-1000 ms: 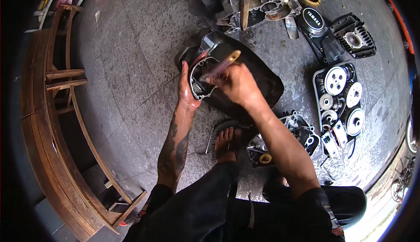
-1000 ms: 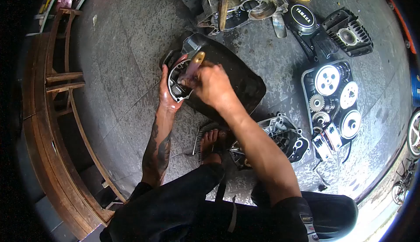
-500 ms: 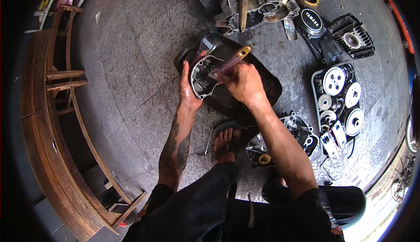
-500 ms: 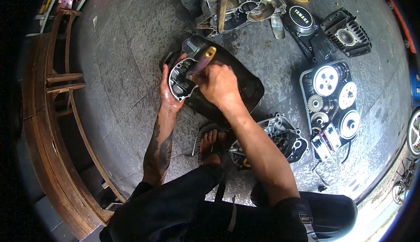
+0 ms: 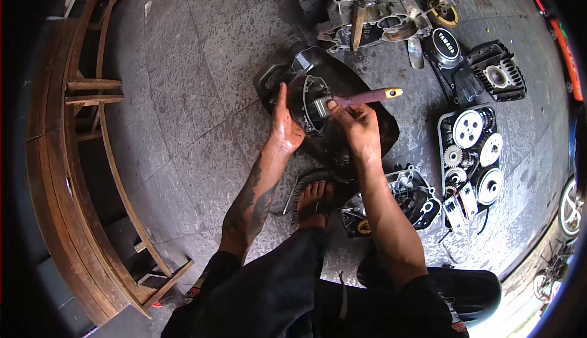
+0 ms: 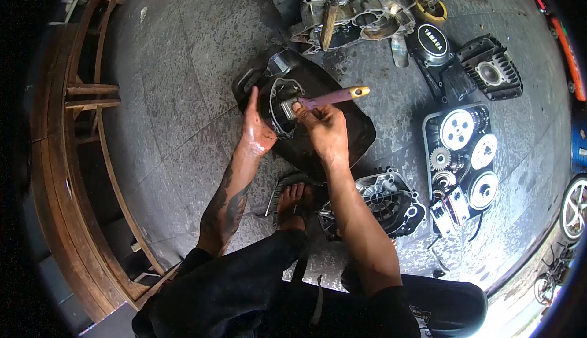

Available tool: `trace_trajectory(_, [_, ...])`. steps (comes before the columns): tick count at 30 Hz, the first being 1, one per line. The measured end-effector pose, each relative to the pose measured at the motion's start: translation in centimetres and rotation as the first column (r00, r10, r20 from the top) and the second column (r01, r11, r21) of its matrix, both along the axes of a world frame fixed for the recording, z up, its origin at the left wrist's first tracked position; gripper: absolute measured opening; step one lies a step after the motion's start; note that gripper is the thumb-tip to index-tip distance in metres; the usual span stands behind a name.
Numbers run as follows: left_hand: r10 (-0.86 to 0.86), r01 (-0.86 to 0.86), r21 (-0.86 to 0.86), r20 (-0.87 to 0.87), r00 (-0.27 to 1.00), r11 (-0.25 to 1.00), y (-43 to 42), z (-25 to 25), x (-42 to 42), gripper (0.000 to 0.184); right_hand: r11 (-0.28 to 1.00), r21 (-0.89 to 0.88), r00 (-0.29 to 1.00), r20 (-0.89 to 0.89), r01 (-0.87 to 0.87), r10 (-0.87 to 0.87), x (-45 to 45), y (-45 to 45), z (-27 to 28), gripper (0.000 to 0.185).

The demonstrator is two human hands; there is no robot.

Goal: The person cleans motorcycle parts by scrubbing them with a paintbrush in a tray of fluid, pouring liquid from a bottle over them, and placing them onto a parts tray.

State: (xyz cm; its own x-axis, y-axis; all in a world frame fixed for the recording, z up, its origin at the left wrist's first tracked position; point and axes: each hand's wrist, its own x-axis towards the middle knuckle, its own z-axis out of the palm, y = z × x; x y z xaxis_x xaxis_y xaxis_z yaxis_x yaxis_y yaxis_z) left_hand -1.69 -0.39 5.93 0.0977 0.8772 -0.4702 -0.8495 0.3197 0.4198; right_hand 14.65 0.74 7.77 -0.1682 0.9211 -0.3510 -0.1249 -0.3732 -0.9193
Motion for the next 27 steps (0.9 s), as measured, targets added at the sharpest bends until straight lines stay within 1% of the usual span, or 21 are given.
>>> trace_trajectory(2, [0.004, -0.004, -0.016, 0.02, 1.0, 1.0, -0.2, -1.7, 0.1, 0.048, 0.999, -0.047, 1.0, 0.005, -0.004, 0.004, -0.1, -0.2, 0.5, 0.025])
trace_trajectory(3, [0.001, 0.001, -0.037, 0.039, 0.999, 0.999, -0.3, -1.7, 0.3, 0.047, 0.999, -0.044, 1.0, 0.008, -0.011, 0.012, 0.0, -0.2, 0.4, 0.025])
trace_trajectory(4, [0.015, -0.014, -0.088, 0.004, 1.0, 0.996, -0.3, -1.4, 0.5, 0.046, 0.999, -0.028, 1.0, -0.006, -0.016, 0.016, 0.2, -0.2, 0.2, 0.024])
trace_trajectory(5, [0.019, -0.018, -0.08, 0.008, 1.0, 0.997, -0.6, -1.4, 0.5, 0.046, 1.0, -0.01, 1.0, -0.021, -0.019, 0.019, 0.3, -0.1, 0.1, 0.024])
trace_trajectory(7, [-0.132, 0.137, -0.105, 0.055, 0.99, 0.985, -0.8, -1.8, 0.2, 0.044, 0.999, 0.028, 0.999, -0.044, -0.018, 0.02, 0.3, -0.2, 0.6, 0.023])
trace_trajectory(8, [-0.129, 0.138, -0.136, 0.076, 0.989, 0.981, -0.9, -2.9, 0.1, 0.049, 0.998, 0.058, 0.997, -0.071, -0.017, 0.021, 0.4, -0.1, 0.9, 0.023])
trace_trajectory(9, [-0.144, 0.147, -0.186, 0.031, 0.989, 0.971, -0.7, 0.5, 1.2, 0.056, 0.997, 0.007, 0.996, -0.049, -0.073, 0.073, 0.7, 0.0, 1.3, 0.021])
trace_trajectory(11, [-0.237, 0.258, -0.161, 0.141, 0.961, 0.953, -1.0, 1.4, 1.2, 0.064, 0.991, -0.068, 0.984, -0.144, -0.114, 0.104, 1.2, 0.0, 2.4, 0.02])
trace_trajectory(13, [-0.261, 0.284, -0.065, 0.245, 0.934, 0.957, -1.5, 0.1, 0.7, 0.071, 0.99, -0.024, 0.984, -0.122, -0.137, 0.133, 1.8, -0.5, 1.5, 0.017])
trace_trajectory(14, [-0.222, 0.243, -0.059, 0.243, 0.944, 0.968, -1.6, 0.4, 0.8, 0.07, 0.992, 0.008, 0.985, -0.118, -0.123, 0.123, 1.9, -0.6, 1.6, 0.017])
trace_trajectory(15, [-0.213, 0.209, 0.038, 0.17, 0.962, 0.977, -1.7, -0.1, 0.8, 0.068, 0.993, 0.047, 0.988, -0.11, -0.104, 0.109, 1.9, -0.8, 1.8, 0.018])
trace_trajectory(16, [-0.238, 0.232, 0.109, 0.046, 0.97, 0.967, -1.9, -1.1, 0.5, 0.058, 0.99, 0.091, 0.992, -0.051, -0.106, 0.111, 2.3, -0.9, 1.8, 0.02])
trace_trajectory(17, [-0.042, 0.058, 0.104, -0.148, 0.988, 0.993, -2.0, -1.7, 0.7, 0.05, 0.994, 0.06, 0.995, 0.052, -0.09, 0.087, 2.7, -1.2, 1.2, 0.022])
trace_trajectory(18, [-0.03, 0.053, 0.146, -0.154, 0.988, 0.988, -2.1, -1.9, 0.2, 0.047, 0.999, 0.015, 0.999, 0.014, -0.04, 0.04, 2.7, -1.5, 1.4, 0.018])
trace_trajectory(19, [-0.018, 0.042, 0.143, -0.164, 0.986, 0.989, -2.0, -1.6, 0.0, 0.044, 0.999, 0.036, 0.999, -0.033, -0.003, 0.004, 2.8, -1.8, 1.1, 0.021])
trace_trajectory(20, [-0.008, 0.031, 0.132, -0.174, 0.985, 0.991, -2.3, -1.4, 0.0, 0.04, 0.999, 0.035, 1.0, 0.013, -0.004, 0.003, 3.1, -2.1, 0.6, 0.021])
trace_trajectory(21, [-0.016, 0.043, 0.163, -0.162, 0.987, 0.986, -2.5, -2.3, -0.2, 0.04, 0.999, -0.02, 0.998, 0.044, 0.037, -0.036, 3.2, -2.6, 1.1, 0.022])
trace_trajectory(23, [0.007, -0.002, 0.052, -0.084, 0.996, 0.999, -2.7, -4.4, -0.4, 0.047, 0.991, -0.05, 0.991, 0.038, 0.126, -0.125, 3.5, -3.0, 0.9, 0.024])
trace_trajectory(24, [0.0, 0.006, 0.074, -0.083, 0.997, 0.997, -3.0, -4.5, -0.1, 0.047, 0.99, -0.029, 0.99, 0.036, 0.135, -0.134, 3.8, -3.2, 0.5, 0.024])
trace_trajectory(26, [0.086, -0.069, 0.113, -0.147, 0.985, 0.991, -3.0, -3.8, 0.2, 0.052, 0.98, 0.044, 0.965, 0.171, 0.193, -0.198, 4.0, -3.3, -1.0, 0.026])
trace_trajectory(27, [0.089, -0.07, 0.132, -0.143, 0.986, 0.989, -3.0, -2.1, 0.7, 0.052, 0.979, 0.063, 0.965, 0.169, 0.192, -0.201, 4.2, -3.4, -1.3, 0.026])
